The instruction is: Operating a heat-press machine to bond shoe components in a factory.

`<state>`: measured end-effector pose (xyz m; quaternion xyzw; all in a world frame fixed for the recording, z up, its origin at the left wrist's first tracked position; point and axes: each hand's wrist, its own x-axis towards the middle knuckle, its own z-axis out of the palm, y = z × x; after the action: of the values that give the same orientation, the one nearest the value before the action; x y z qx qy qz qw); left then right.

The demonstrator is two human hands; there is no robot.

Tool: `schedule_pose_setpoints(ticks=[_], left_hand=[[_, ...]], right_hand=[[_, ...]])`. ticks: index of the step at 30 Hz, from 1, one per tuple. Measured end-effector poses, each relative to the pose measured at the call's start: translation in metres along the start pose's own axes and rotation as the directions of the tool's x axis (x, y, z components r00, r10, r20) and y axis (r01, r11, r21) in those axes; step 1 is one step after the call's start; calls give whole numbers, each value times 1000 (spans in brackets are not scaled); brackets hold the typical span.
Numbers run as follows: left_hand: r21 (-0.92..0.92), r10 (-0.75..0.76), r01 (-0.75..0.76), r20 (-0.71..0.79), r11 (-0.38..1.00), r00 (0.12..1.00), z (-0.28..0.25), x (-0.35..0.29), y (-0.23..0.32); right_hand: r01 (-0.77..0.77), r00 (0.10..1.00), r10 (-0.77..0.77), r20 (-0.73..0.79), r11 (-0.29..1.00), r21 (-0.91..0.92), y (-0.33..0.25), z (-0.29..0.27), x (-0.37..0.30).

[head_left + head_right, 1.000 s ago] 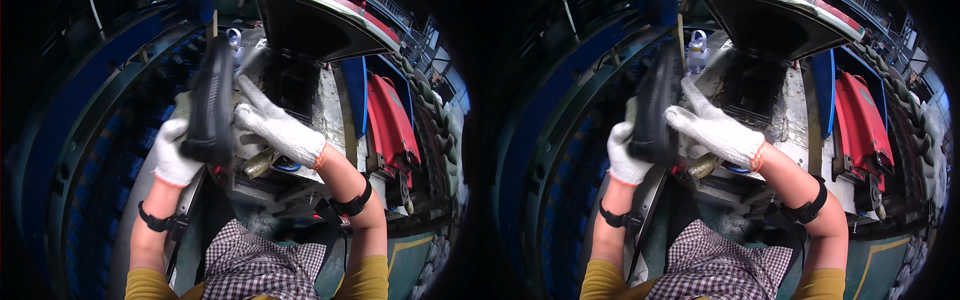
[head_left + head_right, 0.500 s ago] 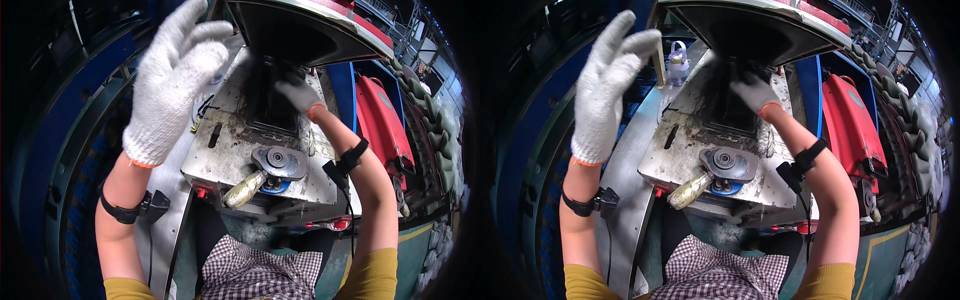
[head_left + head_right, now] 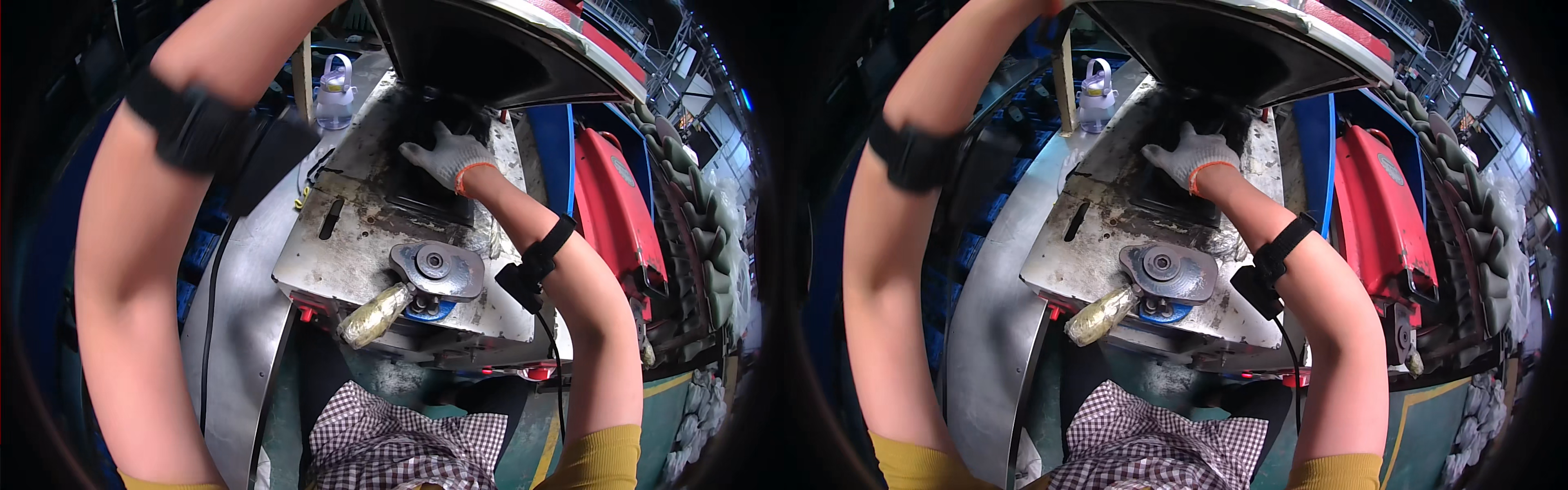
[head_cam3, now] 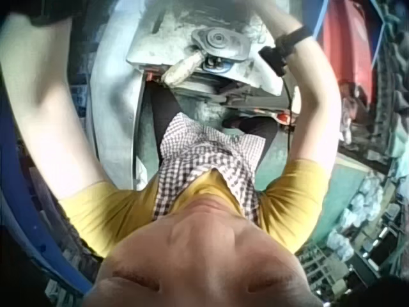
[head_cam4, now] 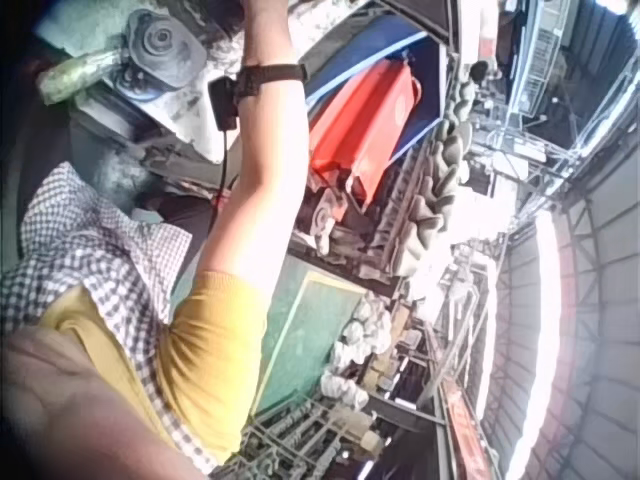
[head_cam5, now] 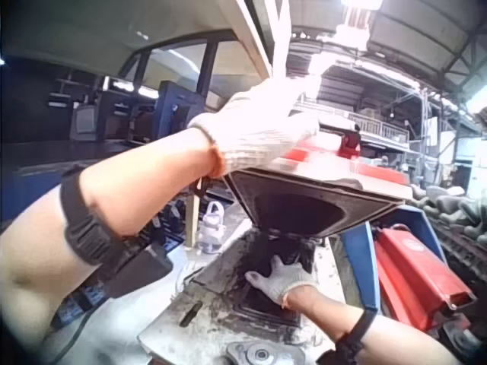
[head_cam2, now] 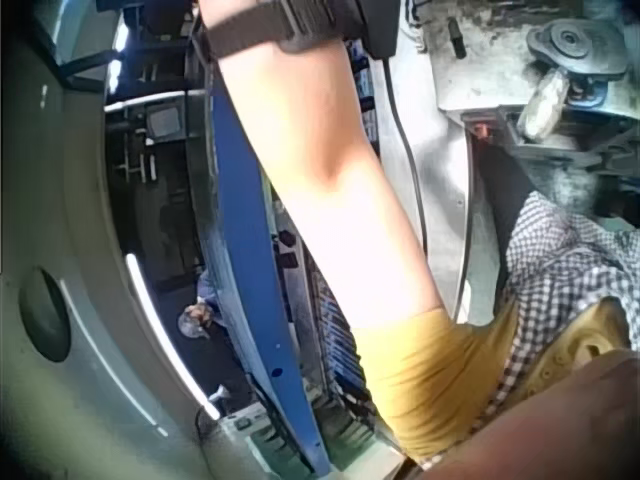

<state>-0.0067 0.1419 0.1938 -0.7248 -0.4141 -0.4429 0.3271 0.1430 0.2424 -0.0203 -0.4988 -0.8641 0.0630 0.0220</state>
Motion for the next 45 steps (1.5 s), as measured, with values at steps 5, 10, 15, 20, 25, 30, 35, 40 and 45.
schedule_pose_setpoints(ticks=[5, 10, 15, 20, 25, 30, 35, 40, 45], left_hand=[[-264, 229, -136, 359, 955, 905, -3, 36, 17], [176, 200, -298, 428, 938, 882, 21, 40, -4], [110, 375, -509, 547, 854, 748, 34, -10, 8], [-132, -150, 618, 912, 775, 382, 25, -55, 77], [34, -190, 529, 951, 848, 245, 34, -110, 100], [57, -204, 365, 902, 929, 380, 42, -129, 112], [95, -243, 352, 883, 931, 403, 43, -137, 112], [116, -288, 469, 905, 876, 314, 39, -135, 120], [125, -280, 375, 874, 919, 396, 44, -140, 118]], right_hand=[[128, 992, -124, -34, 964, 234, 32, -6, -23], [414, 856, -195, -479, 814, 407, 49, -14, -146], [527, 848, -260, -463, 518, 674, 51, 45, -261], [-267, 902, -354, 249, -1, 964, 11, 105, -285], [-427, 782, -616, 97, -414, 804, -22, 141, -255], [-603, 736, -672, -86, -708, 369, -47, 130, -243], [-666, 699, -678, -227, -733, 138, -53, 133, -242], [-591, 758, -652, 27, -667, 454, 3, 103, -267], [-391, 890, -445, 95, -640, 662, 81, 79, -282]])
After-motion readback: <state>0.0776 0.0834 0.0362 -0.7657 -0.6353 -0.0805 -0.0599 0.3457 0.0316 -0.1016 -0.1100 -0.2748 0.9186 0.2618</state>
